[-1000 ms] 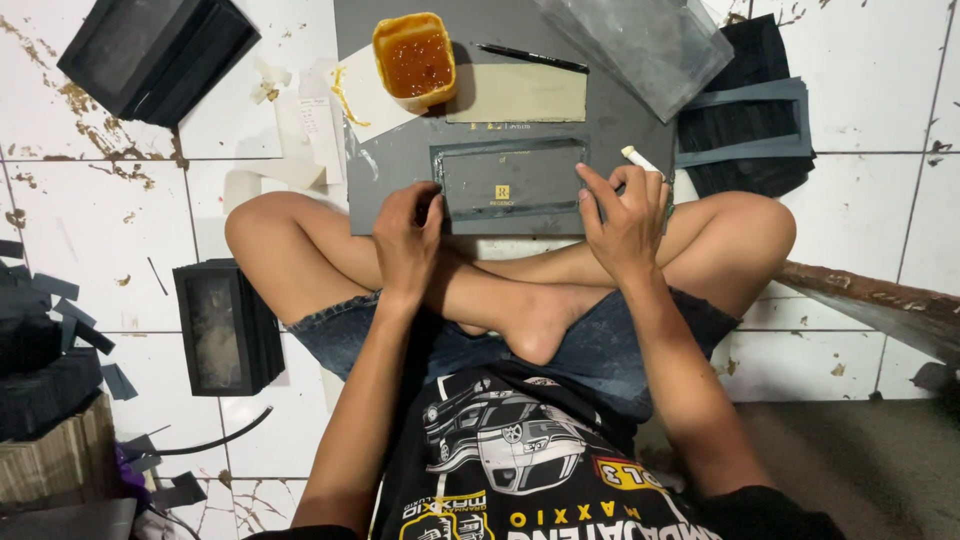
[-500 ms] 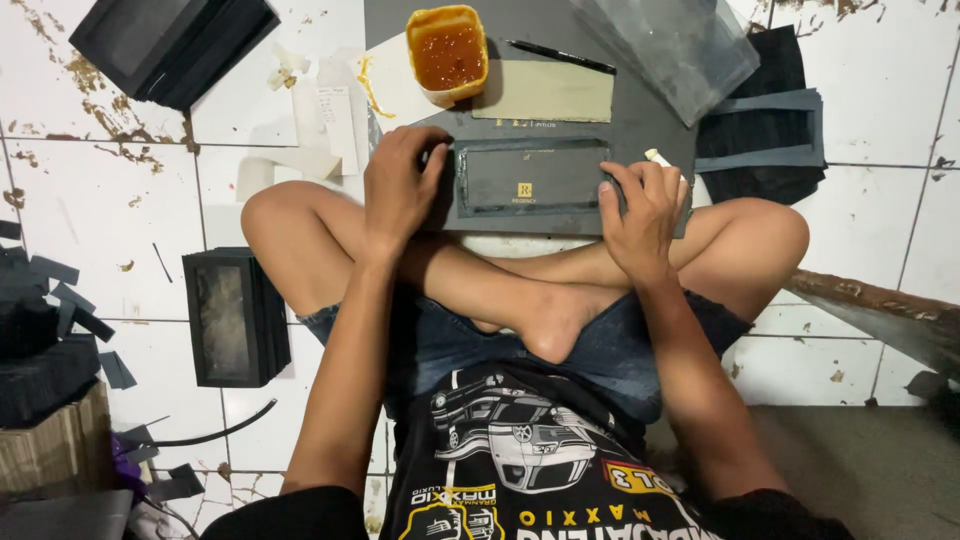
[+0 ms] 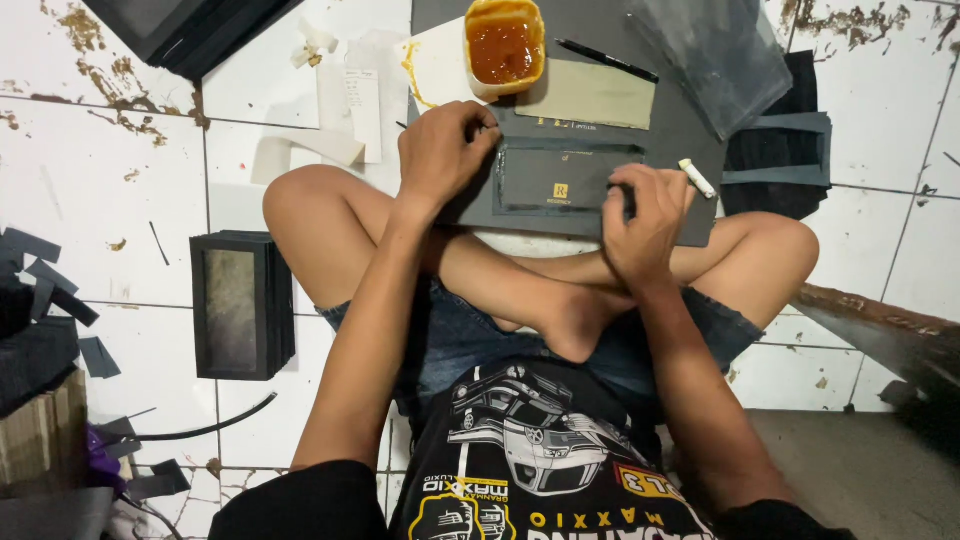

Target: The person sits on the floor and assembles frames: they apply glue with a stick along the inner edge of a dark frame, lay a clear plastic sheet over the glued edge, press it down, then pick up another frame and repeat the gluing and sheet-fitting steps.

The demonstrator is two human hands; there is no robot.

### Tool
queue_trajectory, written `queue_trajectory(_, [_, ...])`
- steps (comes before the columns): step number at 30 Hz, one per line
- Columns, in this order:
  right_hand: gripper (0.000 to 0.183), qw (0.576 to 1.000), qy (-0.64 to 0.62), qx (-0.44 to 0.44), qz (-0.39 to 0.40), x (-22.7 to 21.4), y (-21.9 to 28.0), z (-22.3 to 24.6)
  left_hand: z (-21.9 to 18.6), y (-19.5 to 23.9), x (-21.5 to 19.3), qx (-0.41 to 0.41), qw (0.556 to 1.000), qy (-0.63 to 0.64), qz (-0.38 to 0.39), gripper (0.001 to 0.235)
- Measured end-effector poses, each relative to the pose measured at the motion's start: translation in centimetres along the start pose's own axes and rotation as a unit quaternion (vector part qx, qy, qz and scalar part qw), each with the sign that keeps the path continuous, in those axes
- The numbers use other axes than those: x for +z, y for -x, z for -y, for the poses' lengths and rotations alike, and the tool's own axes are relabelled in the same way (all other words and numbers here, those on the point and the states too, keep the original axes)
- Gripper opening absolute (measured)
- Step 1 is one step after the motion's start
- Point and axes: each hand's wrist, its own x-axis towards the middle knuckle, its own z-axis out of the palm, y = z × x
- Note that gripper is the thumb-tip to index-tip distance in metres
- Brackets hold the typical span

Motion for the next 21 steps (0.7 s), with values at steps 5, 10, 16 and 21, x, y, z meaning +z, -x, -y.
queue_trajectory(5, [0.017, 0.985, -0.091, -0.075, 0.127, 1.6, -2.1, 6.3, -1.1, -0.1, -0.5, 0.006, 0.998, 0.032, -0.052, 0.012])
queue_trajectory(10, [0.007, 0.978, -0.038, -0.148, 0.141, 4.8, -2.7, 7.1, -0.3, -0.7, 0.0, 0.002, 0.999, 0.014, -0.036, 0.012])
queue_trajectory(16, [0.008, 0.964, -0.001, -0.214, 0.157, 4.0, -0.8, 7.8, -0.5, -0.7, 0.3, 0.021, 0.998, -0.004, -0.062, 0.008])
queue_trajectory(21, [0.01, 0.962, -0.001, -0.23, 0.144, 3.4, 2.2, 8.7, -0.4, -0.8, 0.3, 0.022, 0.997, 0.002, -0.069, 0.011])
